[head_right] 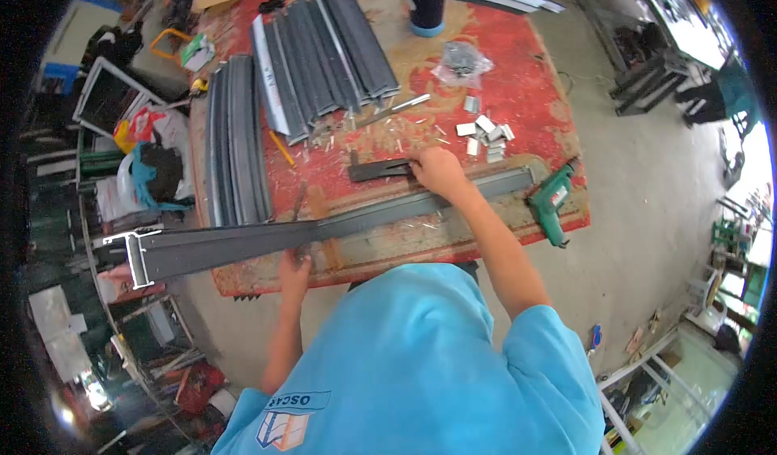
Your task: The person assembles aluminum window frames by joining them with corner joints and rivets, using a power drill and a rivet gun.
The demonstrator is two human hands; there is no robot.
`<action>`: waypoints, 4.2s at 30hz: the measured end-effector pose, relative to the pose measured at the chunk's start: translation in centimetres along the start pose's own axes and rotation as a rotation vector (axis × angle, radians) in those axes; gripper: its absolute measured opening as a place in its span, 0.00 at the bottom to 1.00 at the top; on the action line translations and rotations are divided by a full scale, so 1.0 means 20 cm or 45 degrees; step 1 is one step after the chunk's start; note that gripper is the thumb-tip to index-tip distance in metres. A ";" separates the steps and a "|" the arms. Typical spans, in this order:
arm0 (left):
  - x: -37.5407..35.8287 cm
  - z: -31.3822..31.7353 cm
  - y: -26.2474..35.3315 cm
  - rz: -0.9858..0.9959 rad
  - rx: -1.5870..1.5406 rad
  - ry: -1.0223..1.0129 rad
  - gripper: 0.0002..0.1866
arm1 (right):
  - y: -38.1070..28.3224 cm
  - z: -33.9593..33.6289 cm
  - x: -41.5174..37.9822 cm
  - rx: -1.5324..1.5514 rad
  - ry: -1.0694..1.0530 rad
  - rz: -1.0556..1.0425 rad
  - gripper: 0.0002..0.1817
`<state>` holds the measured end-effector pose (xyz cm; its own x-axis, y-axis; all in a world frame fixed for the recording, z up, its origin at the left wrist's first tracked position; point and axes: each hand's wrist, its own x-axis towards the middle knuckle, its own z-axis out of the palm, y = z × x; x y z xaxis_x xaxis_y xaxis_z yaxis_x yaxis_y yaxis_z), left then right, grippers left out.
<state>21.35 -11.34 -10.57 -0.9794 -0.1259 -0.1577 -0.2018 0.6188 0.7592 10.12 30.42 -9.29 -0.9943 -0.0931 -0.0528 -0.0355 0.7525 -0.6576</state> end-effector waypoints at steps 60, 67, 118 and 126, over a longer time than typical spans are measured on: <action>1.10 0.16 0.38 -0.368 -1.048 -0.566 0.13 | -0.81 0.80 0.55 0.194 0.406 -0.177 0.09; 0.98 0.04 0.29 -0.357 -0.920 -0.302 0.12 | -0.65 0.51 0.34 0.451 0.178 -0.348 0.14; -0.14 0.18 0.66 -0.377 -1.424 -0.994 0.13 | -1.06 -0.06 -1.53 0.207 -0.052 0.654 0.30; -0.14 0.09 0.89 -0.480 -1.639 -0.834 0.11 | -1.19 -0.03 -1.34 0.501 0.048 0.350 0.25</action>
<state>20.42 1.50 2.27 -0.7663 0.4591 -0.4494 -0.6413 -0.5047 0.5779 37.62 15.48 8.18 -0.9646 0.1039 -0.2424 0.2631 0.4411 -0.8580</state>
